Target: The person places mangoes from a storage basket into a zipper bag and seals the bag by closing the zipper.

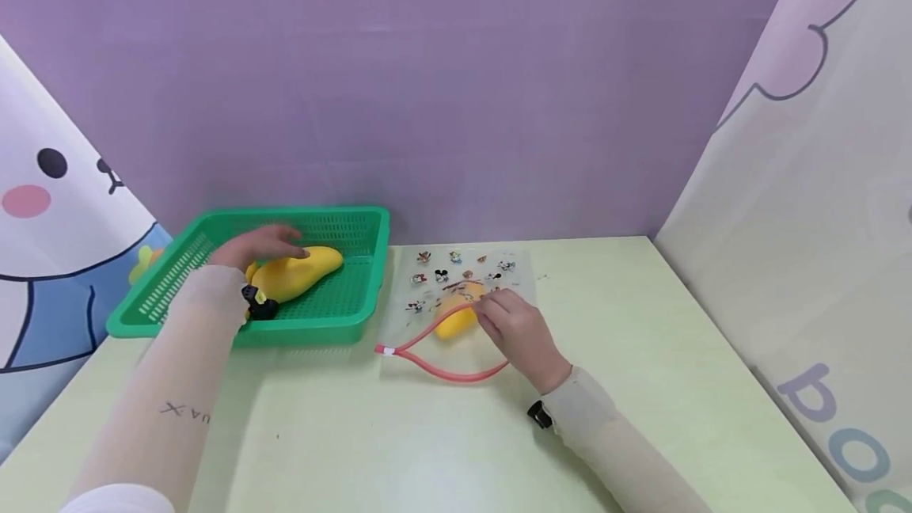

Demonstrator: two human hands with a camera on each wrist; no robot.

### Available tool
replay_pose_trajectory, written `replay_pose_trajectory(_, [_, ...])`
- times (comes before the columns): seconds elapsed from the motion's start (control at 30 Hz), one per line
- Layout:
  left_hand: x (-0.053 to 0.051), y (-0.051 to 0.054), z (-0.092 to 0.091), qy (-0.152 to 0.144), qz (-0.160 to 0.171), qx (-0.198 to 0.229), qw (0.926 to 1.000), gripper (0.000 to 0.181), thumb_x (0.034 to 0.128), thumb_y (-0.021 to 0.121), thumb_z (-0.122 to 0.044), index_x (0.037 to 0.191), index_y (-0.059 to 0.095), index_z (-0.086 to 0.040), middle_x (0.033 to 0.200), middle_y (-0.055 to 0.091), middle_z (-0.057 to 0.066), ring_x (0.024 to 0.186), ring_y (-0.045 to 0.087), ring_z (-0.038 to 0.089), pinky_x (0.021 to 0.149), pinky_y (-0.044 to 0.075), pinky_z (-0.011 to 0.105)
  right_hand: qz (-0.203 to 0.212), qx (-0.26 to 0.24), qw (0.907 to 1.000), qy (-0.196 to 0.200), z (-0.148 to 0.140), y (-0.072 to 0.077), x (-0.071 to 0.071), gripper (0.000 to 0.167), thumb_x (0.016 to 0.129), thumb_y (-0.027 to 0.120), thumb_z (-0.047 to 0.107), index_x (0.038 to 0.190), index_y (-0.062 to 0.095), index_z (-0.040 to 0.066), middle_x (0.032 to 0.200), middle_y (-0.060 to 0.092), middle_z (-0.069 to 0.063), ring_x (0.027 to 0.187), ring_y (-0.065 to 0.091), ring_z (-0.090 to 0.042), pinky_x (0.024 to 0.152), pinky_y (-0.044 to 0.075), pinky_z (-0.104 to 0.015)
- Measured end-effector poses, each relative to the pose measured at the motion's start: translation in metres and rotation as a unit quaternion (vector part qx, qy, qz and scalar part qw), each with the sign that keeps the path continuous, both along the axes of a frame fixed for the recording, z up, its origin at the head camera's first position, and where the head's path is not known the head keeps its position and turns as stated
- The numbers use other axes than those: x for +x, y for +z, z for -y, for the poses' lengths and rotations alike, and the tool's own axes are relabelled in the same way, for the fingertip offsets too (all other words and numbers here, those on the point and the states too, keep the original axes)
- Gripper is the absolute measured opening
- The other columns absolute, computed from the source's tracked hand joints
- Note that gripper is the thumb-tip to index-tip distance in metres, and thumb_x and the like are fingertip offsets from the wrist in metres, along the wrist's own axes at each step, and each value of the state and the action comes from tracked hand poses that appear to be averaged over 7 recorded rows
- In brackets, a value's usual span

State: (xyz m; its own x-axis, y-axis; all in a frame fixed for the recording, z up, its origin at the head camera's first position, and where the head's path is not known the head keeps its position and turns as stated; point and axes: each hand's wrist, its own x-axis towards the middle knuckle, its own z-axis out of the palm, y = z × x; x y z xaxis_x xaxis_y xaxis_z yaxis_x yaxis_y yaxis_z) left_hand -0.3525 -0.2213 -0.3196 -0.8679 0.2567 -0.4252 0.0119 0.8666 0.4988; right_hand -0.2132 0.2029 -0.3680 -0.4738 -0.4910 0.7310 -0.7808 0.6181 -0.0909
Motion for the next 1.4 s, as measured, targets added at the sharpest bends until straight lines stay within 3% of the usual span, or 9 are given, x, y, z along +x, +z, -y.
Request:
replay_pose_trajectory(0.27, [-0.002, -0.001, 0.004, 0.005, 0.006, -0.003, 1.0, 0.067, 0.0947, 0.051, -0.037, 0.145, 0.027, 0.001, 0.15, 0.013, 0.03, 0.135, 0.016, 0.05, 0.103, 0.023, 0.064, -0.01, 0.001, 0.9999, 0.001, 0.003, 0.001, -0.004, 0.027, 0.063, 0.081, -0.007, 0.085, 0.069, 0.003, 0.083, 0.067, -0.006, 0.078, 0.063, -0.019, 0.068, 0.055, -0.029])
replay_pose_trajectory(0.7, [-0.004, -0.005, 0.015, 0.046, 0.043, -0.001, 0.998, 0.073, 0.0918, 0.056, -0.037, 0.146, 0.025, -0.001, 0.152, 0.011, 0.028, 0.135, 0.017, 0.049, 0.104, 0.025, 0.062, -0.006, 0.006, 1.0, -0.003, 0.007, 0.003, -0.005, 0.026, 0.064, 0.082, -0.005, 0.085, 0.069, 0.004, 0.083, 0.067, -0.006, 0.079, 0.064, -0.018, 0.068, 0.055, -0.028])
replay_pose_trajectory(0.93, [-0.005, -0.006, 0.015, 0.042, 0.059, 0.009, 0.9974, 0.074, 0.0918, 0.057, -0.035, 0.146, 0.023, 0.003, 0.15, 0.013, 0.029, 0.134, 0.019, 0.049, 0.104, 0.027, 0.059, -0.002, 0.006, 1.0, -0.001, 0.006, 0.006, -0.003, 0.026, 0.064, 0.082, -0.005, 0.085, 0.069, 0.003, 0.084, 0.067, -0.006, 0.078, 0.064, -0.019, 0.068, 0.055, -0.029])
replay_pose_trajectory(1.17, [-0.008, -0.008, 0.015, 0.044, 0.087, -0.001, 0.9952, 0.085, 0.0887, 0.059, -0.043, 0.149, 0.017, -0.001, 0.152, 0.009, 0.027, 0.137, 0.012, 0.048, 0.105, 0.024, 0.06, -0.006, 0.001, 1.0, 0.002, 0.005, 0.005, -0.004, 0.028, 0.064, 0.08, -0.007, 0.087, 0.069, 0.003, 0.086, 0.068, -0.007, 0.081, 0.064, -0.02, 0.07, 0.055, -0.029])
replay_pose_trajectory(1.4, [-0.004, -0.008, 0.017, 0.035, 0.124, -0.004, 0.9916, 0.096, 0.0838, 0.065, -0.042, 0.151, 0.009, -0.003, 0.153, 0.004, 0.028, 0.137, 0.01, 0.048, 0.104, 0.027, 0.059, 0.001, 0.001, 0.9999, 0.013, 0.007, 0.006, -0.004, 0.029, 0.064, 0.08, -0.008, 0.088, 0.069, 0.002, 0.086, 0.068, -0.008, 0.081, 0.064, -0.021, 0.07, 0.055, -0.03])
